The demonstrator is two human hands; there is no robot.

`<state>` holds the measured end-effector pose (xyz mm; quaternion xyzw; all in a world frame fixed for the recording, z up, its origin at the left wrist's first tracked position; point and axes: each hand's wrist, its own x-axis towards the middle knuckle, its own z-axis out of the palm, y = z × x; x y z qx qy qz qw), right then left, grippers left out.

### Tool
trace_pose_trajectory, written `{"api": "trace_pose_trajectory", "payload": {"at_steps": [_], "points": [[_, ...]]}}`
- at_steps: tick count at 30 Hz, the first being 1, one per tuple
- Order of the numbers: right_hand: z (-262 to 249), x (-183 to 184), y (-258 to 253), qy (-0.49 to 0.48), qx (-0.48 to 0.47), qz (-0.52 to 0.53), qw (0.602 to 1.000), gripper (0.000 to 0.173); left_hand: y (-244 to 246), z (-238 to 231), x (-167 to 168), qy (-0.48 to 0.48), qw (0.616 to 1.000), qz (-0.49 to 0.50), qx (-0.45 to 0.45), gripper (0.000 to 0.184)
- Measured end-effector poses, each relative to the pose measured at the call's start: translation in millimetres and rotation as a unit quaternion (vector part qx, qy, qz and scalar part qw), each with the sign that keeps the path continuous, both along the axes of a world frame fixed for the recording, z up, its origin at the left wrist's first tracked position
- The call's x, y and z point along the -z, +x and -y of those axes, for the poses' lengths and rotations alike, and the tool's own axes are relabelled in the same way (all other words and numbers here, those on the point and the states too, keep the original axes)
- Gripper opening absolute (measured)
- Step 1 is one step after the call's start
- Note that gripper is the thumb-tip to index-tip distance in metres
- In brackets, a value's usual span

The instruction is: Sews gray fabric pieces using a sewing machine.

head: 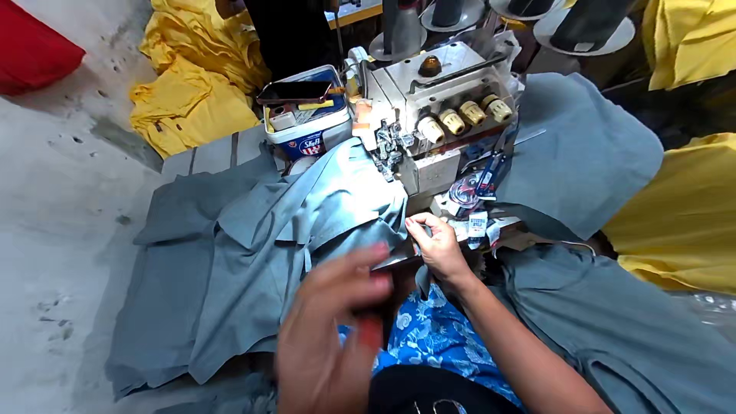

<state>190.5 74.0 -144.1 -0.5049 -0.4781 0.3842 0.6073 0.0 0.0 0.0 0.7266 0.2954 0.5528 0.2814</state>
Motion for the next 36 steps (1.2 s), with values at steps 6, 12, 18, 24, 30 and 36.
{"api": "trace_pose_trajectory", "payload": {"at_steps": [6, 12, 18, 24, 30, 36], "points": [[-10, -12, 3, -0.046, 0.001, 0.077, 0.996, 0.026, 40, -84, 64, -0.03, 0.961, -0.206, -0.181, 0.034], [6, -8, 15, 0.011, -0.003, 0.152, 0.988, 0.021, 23, -113, 92, 0.062, 0.91, -0.332, -0.239, 0.035], [2, 2, 13, -0.046, -0.006, 0.187, 0.981, 0.033, 11, -92, 96, 0.098, 0.904, -0.371, -0.189, 0.03], [12, -12, 17, -0.017, 0.016, 0.166, 0.986, 0.03, 22, -43, 115, 0.117, 0.926, -0.339, -0.119, 0.02], [-14, -37, -1, -0.013, -0.085, 0.088, 0.992, 0.018, 30, -82, 89, 0.086, 0.95, -0.249, -0.165, 0.031], [-6, -71, -11, -0.123, -0.163, -0.047, 0.978, 0.049, 17, -98, 83, 0.023, 0.957, -0.261, -0.126, 0.031]]}}
